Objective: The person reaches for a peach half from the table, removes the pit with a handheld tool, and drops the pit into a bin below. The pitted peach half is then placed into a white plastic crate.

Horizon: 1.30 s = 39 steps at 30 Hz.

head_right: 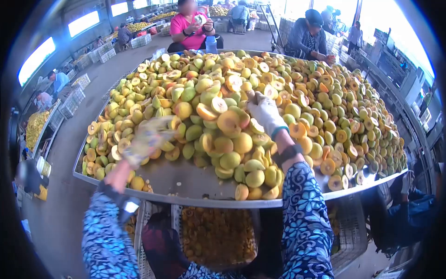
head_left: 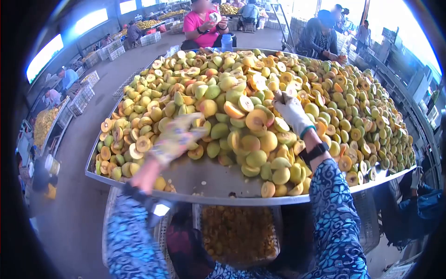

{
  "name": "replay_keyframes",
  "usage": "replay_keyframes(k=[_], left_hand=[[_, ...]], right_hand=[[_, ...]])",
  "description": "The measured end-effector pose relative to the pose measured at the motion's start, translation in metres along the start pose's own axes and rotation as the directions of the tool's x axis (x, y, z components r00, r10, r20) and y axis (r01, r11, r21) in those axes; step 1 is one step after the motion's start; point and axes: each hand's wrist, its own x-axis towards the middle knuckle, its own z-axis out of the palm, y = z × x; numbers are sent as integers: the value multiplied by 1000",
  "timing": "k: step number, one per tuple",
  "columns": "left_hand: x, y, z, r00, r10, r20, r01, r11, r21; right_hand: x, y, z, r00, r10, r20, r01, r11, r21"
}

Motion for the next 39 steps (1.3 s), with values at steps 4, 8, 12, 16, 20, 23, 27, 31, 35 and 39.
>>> replay_keyframes(k=[4, 8, 12, 16, 20, 23, 27, 31, 35, 39], left_hand=[[58, 31, 85, 981, 114, -156, -70, 962, 264], [62, 28, 102, 965, -64, -254, 87, 993, 81], [34, 44, 81, 951, -305, -43, 308, 948, 85], [-12, -4, 95, 971, -99, -219, 184, 892, 412], [-78, -5, 74, 943, -308, -125, 331, 836, 438], [-93, -24, 71, 929, -278, -243, 360, 830, 427], [-113, -19, 52, 891, -107, -441, 286, 887, 362], [-126, 32, 44, 943, -114, -312, -87, 823, -562], [-151, 71, 64, 956, 31, -292, -203, 789, -580], [-175, 72, 71, 967, 125, -223, -192, 931, -311]], right_hand=[[37, 16, 45, 994, 25, 103, -31, 998, 61], [17, 1, 49, 992, -15, 123, 17, 1000, -15], [-10, -34, 52, 929, -197, 313, 206, 978, 3], [-58, -74, 85, 918, -157, 365, 233, 957, -174], [-87, -118, 77, 822, -164, 545, 345, 905, -248], [-97, -130, 59, 831, -249, 497, 375, 912, -170], [-133, -153, 19, 884, -300, 360, 367, 921, -133], [-183, -149, 3, 855, -249, 455, 254, 966, 52], [-234, -145, 1, 744, -72, 664, -114, 966, 233], [-269, -126, 2, 631, -22, 776, -271, 930, 247]])
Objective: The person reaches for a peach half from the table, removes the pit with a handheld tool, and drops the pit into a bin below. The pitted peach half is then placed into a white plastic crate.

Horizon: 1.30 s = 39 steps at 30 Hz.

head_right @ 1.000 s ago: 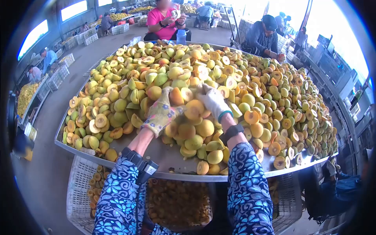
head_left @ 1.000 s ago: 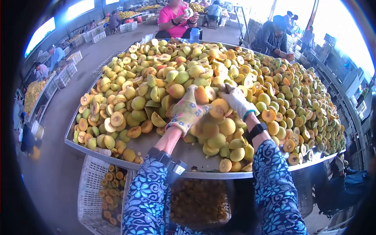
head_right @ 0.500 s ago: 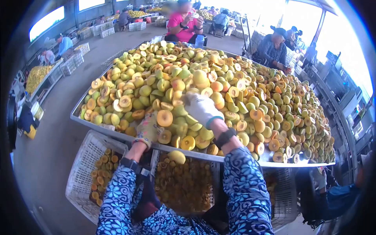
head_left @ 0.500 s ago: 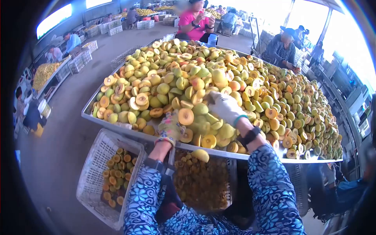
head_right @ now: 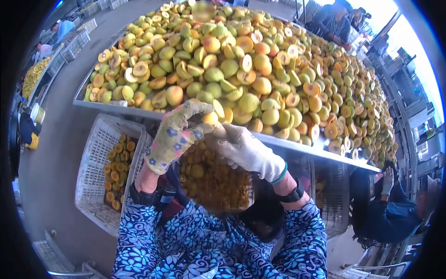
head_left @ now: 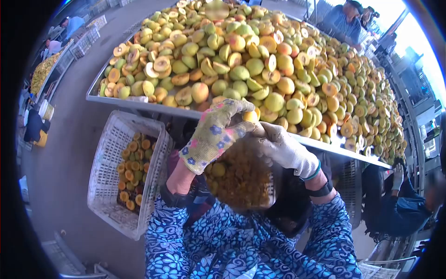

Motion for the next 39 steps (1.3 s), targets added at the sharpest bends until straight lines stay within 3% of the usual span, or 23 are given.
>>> replay_keyframes(k=[2, 5, 6, 7, 8, 9, 11, 13, 15, 17, 18, 20, 21, 22, 27, 29, 32, 34, 35, 36, 37, 38, 39], left_hand=[[-10, 3, 11, 1000, 8, -29, -5, 997, 74], [-20, -1, 24, 996, 33, -78, -17, 982, 189], [-23, -7, 26, 993, -96, -66, 104, 988, 114], [-25, -12, 29, 974, -223, -48, 225, 974, 42], [-25, -14, 35, 932, -357, -57, 340, 920, -196], [-29, -18, 39, 929, -367, -51, 352, 916, -192], [-33, -30, 44, 956, -250, -154, 275, 946, 173], [-49, -52, 46, 929, -271, -252, 324, 925, 200], [-65, -62, 50, 933, -335, -134, 358, 905, 231], [-78, -67, 68, 874, -486, 1, 351, 633, 690], [-91, -94, 77, 870, -492, 25, 326, 614, 719], [-84, -116, 86, 666, -739, 100, 416, 479, 773], [-78, -123, 92, 420, -893, 159, 443, 355, 823], [-124, -179, 110, 663, -744, 81, 376, 424, 824], [-180, -243, 146, 738, -673, 46, 272, 359, 893], [-155, -240, 138, 643, -763, 65, 306, 334, 891], [-113, -194, 112, 530, -816, 231, 335, 452, 827], [-81, -122, 89, 708, -675, 206, 595, 728, 340], [-77, -104, 82, 710, -674, 204, 594, 729, 341], [-76, -88, 76, 761, -558, 330, 617, 780, -105], [-77, -72, 70, 831, -402, 384, 555, 642, -529], [-74, -48, 69, 834, -403, 378, 552, 642, -532], [-70, -22, 73, 838, -454, 304, 503, 422, -754]], right_hand=[[4, 16, 10, 995, -101, -9, 101, 995, -21], [-8, 3, 14, 992, 93, 84, -97, 994, 55], [-10, 6, 14, 983, 153, 104, -159, 985, 61], [-6, 32, 16, 983, -166, 83, 183, 946, -269], [-6, 42, 20, 963, -267, 30, 253, 864, -436], [-9, 51, 24, 927, -374, -4, 300, 750, -590], [-20, 62, 26, 959, -282, -26, 191, 712, -676], [-32, 94, 30, 969, -219, -119, 61, 673, -738], [-45, 99, 37, 956, -204, -213, -16, 687, -726], [-52, 92, 47, 970, -71, -233, -109, 729, -676], [-53, 88, 52, 963, -81, -256, -98, 779, -619], [-52, 92, 60, 965, -64, -253, -95, 817, -569], [-52, 93, 63, 963, -71, -259, -83, 839, -538], [-51, 97, 64, 957, -90, -274, -67, 855, -515], [-50, 113, 58, 935, -86, -345, -78, 898, -434], [-50, 121, 52, 914, -91, -396, -40, 950, -310], [-56, 119, 39, 901, -57, -431, 14, 995, -101], [-59, 119, 37, 908, -28, -418, 64, 995, 72], [-63, 114, 35, 908, -31, -418, 67, 995, 71], [-68, 106, 33, 934, 21, -355, 80, 960, 268], [-72, 99, 33, 958, 60, -279, 76, 888, 453], [-75, 95, 35, 960, 53, -274, 86, 879, 470], [-78, 92, 37, 962, 51, -268, 83, 881, 466]])
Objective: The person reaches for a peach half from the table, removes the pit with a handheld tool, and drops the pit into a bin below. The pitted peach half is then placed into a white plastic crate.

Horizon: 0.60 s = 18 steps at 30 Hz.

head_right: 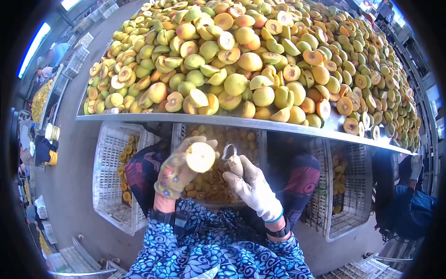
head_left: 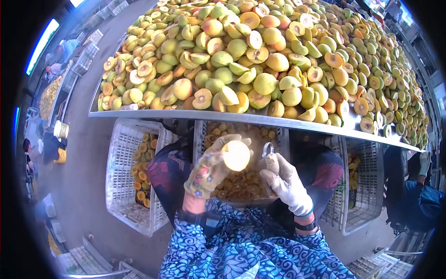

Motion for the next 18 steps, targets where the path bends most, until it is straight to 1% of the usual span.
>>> replay_keyframes(k=[1, 2, 3, 4, 5, 6, 8, 10, 11, 12, 13, 14, 15, 16, 17, 18], left_hand=[[-7, 5, 12, 996, 10, -89, -37, 949, -312], [-14, 6, 13, 995, 15, -95, -45, 948, -316], [-20, 7, 14, 990, 75, -119, -112, 929, -353], [-25, 7, 14, 980, 134, -144, -181, 904, -387], [-27, 3, 11, 971, 196, -140, -235, 902, -361], [-31, 1, 10, 967, 209, -144, -248, 898, -363], [-39, 1, 15, 945, 212, -249, -268, 938, -220], [-45, 4, 23, 909, 230, -347, -269, 961, -70], [-47, 8, 28, 887, 249, -389, -267, 964, 9], [-45, 13, 32, 865, 277, -419, -266, 960, 87], [-47, 18, 40, 849, 343, -402, -260, 933, 249], [-49, 18, 42, 854, 356, -378, -266, 925, 271], [-51, 19, 45, 859, 369, -354, -272, 916, 294], [-50, 10, 38, 873, 342, -347, -272, 933, 234], [-53, 7, 45, 873, 308, -378, -218, 940, 264], [-52, 4, 39, 883, 292, -367, -153, 919, 364]], right_hand=[[-4, -2, 4, 1000, 8, 14, -8, 1000, -28], [-7, -4, 8, 999, 16, 29, -15, 998, -57], [-11, -8, 15, 999, 28, 35, -24, 995, -94], [-12, -2, 18, 997, 14, 74, -6, 993, -117], [-13, -6, 24, 994, -48, 99, 67, 979, -191], [-14, -11, 31, 985, -112, 128, 142, 955, -261], [-16, -16, 45, 984, -123, 129, 154, 954, -259], [-17, -19, 54, 994, -49, 98, 66, 982, -179], [-14, -9, 58, 987, -149, 62, 157, 974, -165], [-11, 0, 61, 983, -174, 63, 182, 968, -174], [-9, 7, 61, 990, -139, 22, 140, 989, -42], [-5, 8, 62, 994, -109, -14, 109, 989, 96], [-4, 0, 66, 989, -145, -8, 144, 972, 187], [2, 8, 64, 979, -203, 31, 192, 958, 215], [1, 6, 62, 981, -185, 64, 169, 964, 204], [-3, 2, 60, 982, -162, 95, 142, 971, 193]])
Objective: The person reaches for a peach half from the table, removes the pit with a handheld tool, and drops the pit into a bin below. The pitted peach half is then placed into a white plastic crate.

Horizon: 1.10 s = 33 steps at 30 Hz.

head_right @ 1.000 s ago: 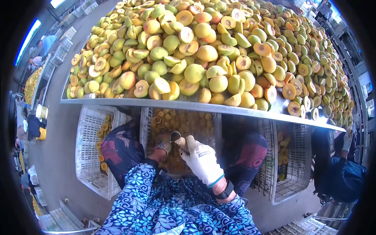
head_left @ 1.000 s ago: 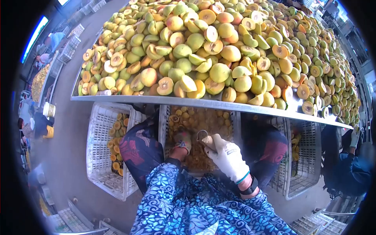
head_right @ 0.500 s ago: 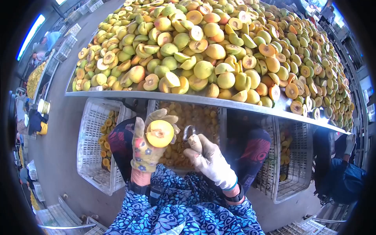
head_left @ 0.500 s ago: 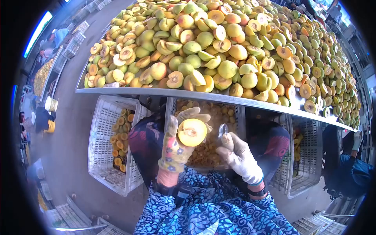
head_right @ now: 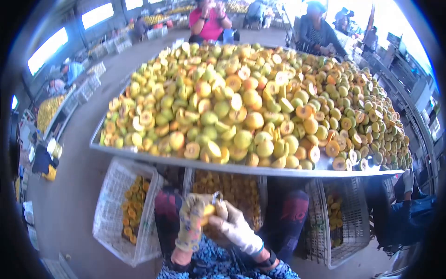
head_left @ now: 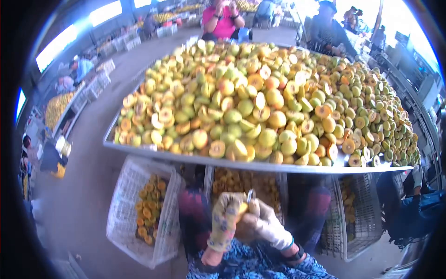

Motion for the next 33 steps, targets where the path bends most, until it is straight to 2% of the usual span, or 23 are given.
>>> replay_keyframes(k=[2, 3, 4, 7, 8, 9, 10, 12, 14, 16, 17, 18, 20, 21, 23, 24, 25, 26, 28, 30, 31, 32, 33], left_hand=[[0, -3, 5, 992, 124, 27, -127, 985, 117], [-1, -1, 9, 986, 163, 43, -168, 972, 164], [-1, -2, 11, 978, 197, 64, -206, 956, 207], [0, -18, 9, 924, 337, 178, -371, 903, 215], [1, -16, 10, 920, 332, 207, -376, 896, 236], [1, -15, 11, 922, 308, 232, -365, 893, 263], [-1, -13, 12, 923, 280, 263, -352, 890, 291], [-5, -9, 9, 921, 209, 328, -322, 883, 342], [-10, -5, 5, 909, 127, 397, -290, 877, 384], [-12, -3, 3, 884, 99, 458, -322, 838, 441], [-4, -6, 2, 795, 253, 551, -572, 613, 545], [-3, -12, 6, 797, 249, 549, -569, 615, 546], [3, -24, 17, 645, 560, 520, -746, 311, 589], [2, -28, 17, 639, 561, 527, -751, 307, 584], [-8, -30, 14, 695, 583, 422, -707, 442, 552], [-14, -28, 17, 701, 574, 423, -702, 447, 555], [-20, -10, 30, 826, 484, 287, -557, 626, 547], [-16, -13, 28, 826, 504, 252, -555, 648, 522], [-12, -16, 22, 825, 524, 210, -552, 668, 499], [-10, -19, 19, 861, 487, 148, -502, 763, 407], [-6, -22, 12, 906, 414, 84, -413, 826, 384], [-3, -21, 2, 908, 416, 56, -389, 783, 486], [-1, -18, 1, 950, 310, -47, -294, 932, 213]], right_hand=[[-6, -9, -2, 996, 59, 68, -72, 975, 208], [-5, -7, 1, 999, 47, 5, -47, 979, 201], [-4, 1, -3, 992, 123, 12, -122, 963, 239], [-2, 19, -13, 993, 89, 78, -112, 912, 394], [-5, 5, -13, 979, 147, 144, -196, 878, 436], [-12, -7, -7, 976, 199, 90, -216, 827, 519], [-10, -1, -10, 977, 201, 74, -209, 816, 539], [-10, 17, -18, 957, 178, 229, -282, 755, 592], [-15, 19, -19, 961, 184, 209, -278, 684, 675], [-17, 24, -23, 951, 134, 278, -297, 641, 707], [-17, 36, -21, 954, 84, 288, -280, 599, 750], [-18, 41, -23, 954, 87, 288, -282, 596, 752], [-16, 45, -28, 947, 79, 312, -274, 706, 653], [-15, 41, -28, 949, 72, 307, -266, 707, 656], [-18, 32, -26, 952, 161, 261, -286, 774, 566], [-20, 33, -26, 951, 167, 259, -290, 768, 571], [-19, 36, -26, 942, 163, 295, -303, 791, 532], [-17, 36, -24, 929, 157, 334, -313, 814, 489], [-18, 36, -17, 941, 166, 294, -303, 801, 516], [-14, 39, -23, 887, 286, 364, -425, 815, 394], [-14, 36, -22, 885, 288, 367, -427, 816, 390], [-15, 31, -20, 962, 203, 184, -242, 943, 227], [-14, 36, -19, 990, 129, 49, -133, 987, 88]])
